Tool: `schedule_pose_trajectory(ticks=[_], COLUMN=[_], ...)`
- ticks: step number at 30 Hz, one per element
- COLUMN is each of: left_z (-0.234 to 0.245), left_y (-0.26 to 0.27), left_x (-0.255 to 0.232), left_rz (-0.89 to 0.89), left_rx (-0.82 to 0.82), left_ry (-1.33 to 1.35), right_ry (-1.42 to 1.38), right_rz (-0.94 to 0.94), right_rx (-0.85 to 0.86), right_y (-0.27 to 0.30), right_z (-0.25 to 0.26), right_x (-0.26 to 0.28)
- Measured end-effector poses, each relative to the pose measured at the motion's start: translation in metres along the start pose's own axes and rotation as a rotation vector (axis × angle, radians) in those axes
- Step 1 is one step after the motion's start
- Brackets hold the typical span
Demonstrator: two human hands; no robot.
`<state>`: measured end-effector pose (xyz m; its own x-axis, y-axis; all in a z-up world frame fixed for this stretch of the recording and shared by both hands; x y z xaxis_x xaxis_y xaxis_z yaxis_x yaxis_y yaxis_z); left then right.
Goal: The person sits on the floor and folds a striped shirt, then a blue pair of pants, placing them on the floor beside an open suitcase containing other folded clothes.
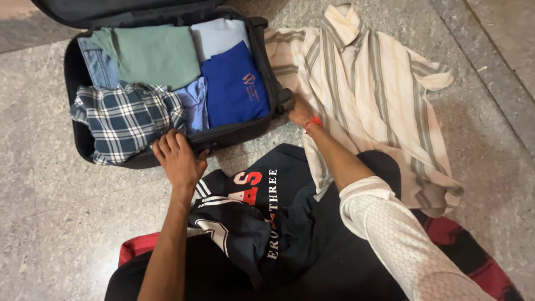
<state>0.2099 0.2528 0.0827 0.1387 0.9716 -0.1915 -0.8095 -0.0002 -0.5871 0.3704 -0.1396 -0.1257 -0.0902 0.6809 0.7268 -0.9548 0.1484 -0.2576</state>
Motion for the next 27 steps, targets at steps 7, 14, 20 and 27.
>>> schedule_pose_trajectory(ticks=[7,14,20,27], left_z=[0.001,0.002,-0.002,-0.009], left_y=[-0.002,-0.006,-0.008,-0.015], left_x=[-0.001,-0.001,0.0,0.006], left_rz=[-0.006,0.006,0.024,0.026], left_rx=[-0.012,0.002,0.018,0.101], left_ry=[-0.001,-0.008,0.012,0.0], right_ry=[-0.024,-0.002,0.456,-0.269], right_rz=[-0.162,0.101,0.082,-0.37], right_rx=[-0.201,-0.296,-0.298,0.226], right_y=[-0.028,-0.055,-0.106,-0.146], right_z=[0.002,0.001,-0.005,-0.053], right_x=[-0.014,0.003,0.008,-0.014])
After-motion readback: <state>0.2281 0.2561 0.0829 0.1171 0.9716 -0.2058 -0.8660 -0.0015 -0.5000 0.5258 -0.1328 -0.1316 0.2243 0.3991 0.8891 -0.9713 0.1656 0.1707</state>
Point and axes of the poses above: each hand's wrist, its own y-axis away from the middle knuckle, its own z-axis out of the back of the hand, x = y × z, the point moved 5 cm from there along -y, towards the middle knuckle, and after that the axes turned 14 degrees about -x, right-handed, at the moved point
